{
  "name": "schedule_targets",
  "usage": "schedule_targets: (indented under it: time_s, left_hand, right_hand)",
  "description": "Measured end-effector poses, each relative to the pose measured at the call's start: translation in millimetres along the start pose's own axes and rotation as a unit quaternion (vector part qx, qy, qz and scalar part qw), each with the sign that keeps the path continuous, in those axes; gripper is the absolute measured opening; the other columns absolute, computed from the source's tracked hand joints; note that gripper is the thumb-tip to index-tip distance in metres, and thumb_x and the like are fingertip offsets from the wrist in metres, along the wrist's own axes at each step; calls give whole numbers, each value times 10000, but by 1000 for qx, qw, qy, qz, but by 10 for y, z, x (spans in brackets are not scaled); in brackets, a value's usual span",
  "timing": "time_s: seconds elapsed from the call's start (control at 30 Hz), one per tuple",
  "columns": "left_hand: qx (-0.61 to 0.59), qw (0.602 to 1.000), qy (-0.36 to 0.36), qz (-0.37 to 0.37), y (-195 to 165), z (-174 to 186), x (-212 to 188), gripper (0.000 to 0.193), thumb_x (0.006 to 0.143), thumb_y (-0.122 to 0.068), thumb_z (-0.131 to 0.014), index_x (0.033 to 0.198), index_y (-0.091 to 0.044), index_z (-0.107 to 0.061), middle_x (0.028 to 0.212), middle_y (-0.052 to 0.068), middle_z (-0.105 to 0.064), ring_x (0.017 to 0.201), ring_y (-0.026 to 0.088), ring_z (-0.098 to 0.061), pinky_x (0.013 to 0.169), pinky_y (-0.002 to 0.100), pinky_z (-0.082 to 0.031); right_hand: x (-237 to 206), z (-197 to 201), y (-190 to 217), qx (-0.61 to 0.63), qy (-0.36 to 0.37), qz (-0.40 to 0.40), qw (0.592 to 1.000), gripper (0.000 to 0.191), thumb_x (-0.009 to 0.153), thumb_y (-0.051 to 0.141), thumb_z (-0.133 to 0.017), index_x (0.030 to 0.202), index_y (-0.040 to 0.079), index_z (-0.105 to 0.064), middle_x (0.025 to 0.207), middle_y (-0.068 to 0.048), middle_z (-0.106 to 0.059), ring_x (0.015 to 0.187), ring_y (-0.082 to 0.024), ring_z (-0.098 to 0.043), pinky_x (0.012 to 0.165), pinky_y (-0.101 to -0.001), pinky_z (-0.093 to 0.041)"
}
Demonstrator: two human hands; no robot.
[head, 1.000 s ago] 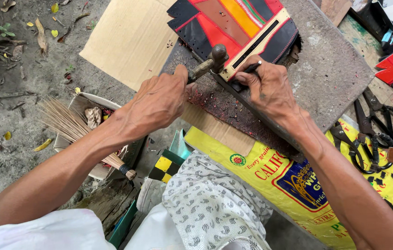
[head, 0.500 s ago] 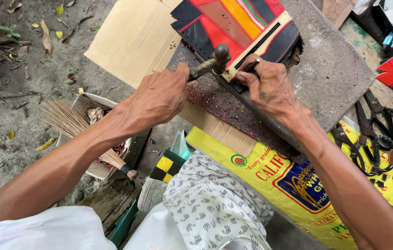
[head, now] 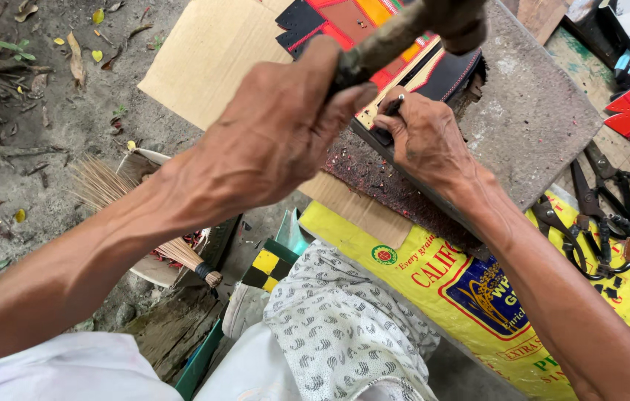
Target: The person holds a punch against a colorful layered leather piece resting on a stone block and repeatedly strikes it with a mallet, working along the edge of the leather. They reposition the punch and the leather piece between strikes and continue hammering along the edge.
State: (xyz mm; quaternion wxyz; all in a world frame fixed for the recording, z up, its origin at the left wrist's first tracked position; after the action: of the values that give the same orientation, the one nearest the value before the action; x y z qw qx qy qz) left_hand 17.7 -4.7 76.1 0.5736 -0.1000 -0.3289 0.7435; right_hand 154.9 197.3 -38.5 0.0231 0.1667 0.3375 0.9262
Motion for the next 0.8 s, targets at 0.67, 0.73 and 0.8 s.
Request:
schedule_targets:
  time_s: [0.67,0.73,0.8]
  left_hand:
    - [20,999,25,18,8,-83,131,361,1109,-295,-530,1001,45,-474,632,247,-540,565,456,-566,510,542,-419]
    - [25,997,74,21,22,-95,134,354,1094,-283,-539,963,39,-468,592,237,-539,546,459,-557,515,546,-420]
    - [30,994,96,33,5,-62,169,354,1096,-279,-546,947,34,-473,572,219,-535,519,438,-543,508,542,-414]
  right_hand:
    - [-27,-43,-18,8,-9,-39,999,98,1028,57,-700,1003,-15,-638,859,-197,-642,783,-344,-670,710,-401,-515]
    - [-15,-35,-12,20,-12,-51,998,95,1027,62,-691,1011,-15,-637,843,-195,-632,786,-338,-674,718,-405,-514]
    - [-26,-43,2,74,-13,-81,994,88,1005,62,-662,1001,-11,-613,834,-174,-637,778,-296,-705,728,-390,-532]
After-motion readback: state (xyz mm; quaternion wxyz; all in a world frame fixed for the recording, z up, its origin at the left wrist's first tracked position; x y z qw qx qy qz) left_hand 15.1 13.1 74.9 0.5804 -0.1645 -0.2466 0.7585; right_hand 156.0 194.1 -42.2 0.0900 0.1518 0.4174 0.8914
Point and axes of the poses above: each hand's wrist, its own x-axis towards the middle knuckle, its own z-axis out of the back of the hand, y = z × x, the point moved 1 cm from there along x, towards the middle knuckle
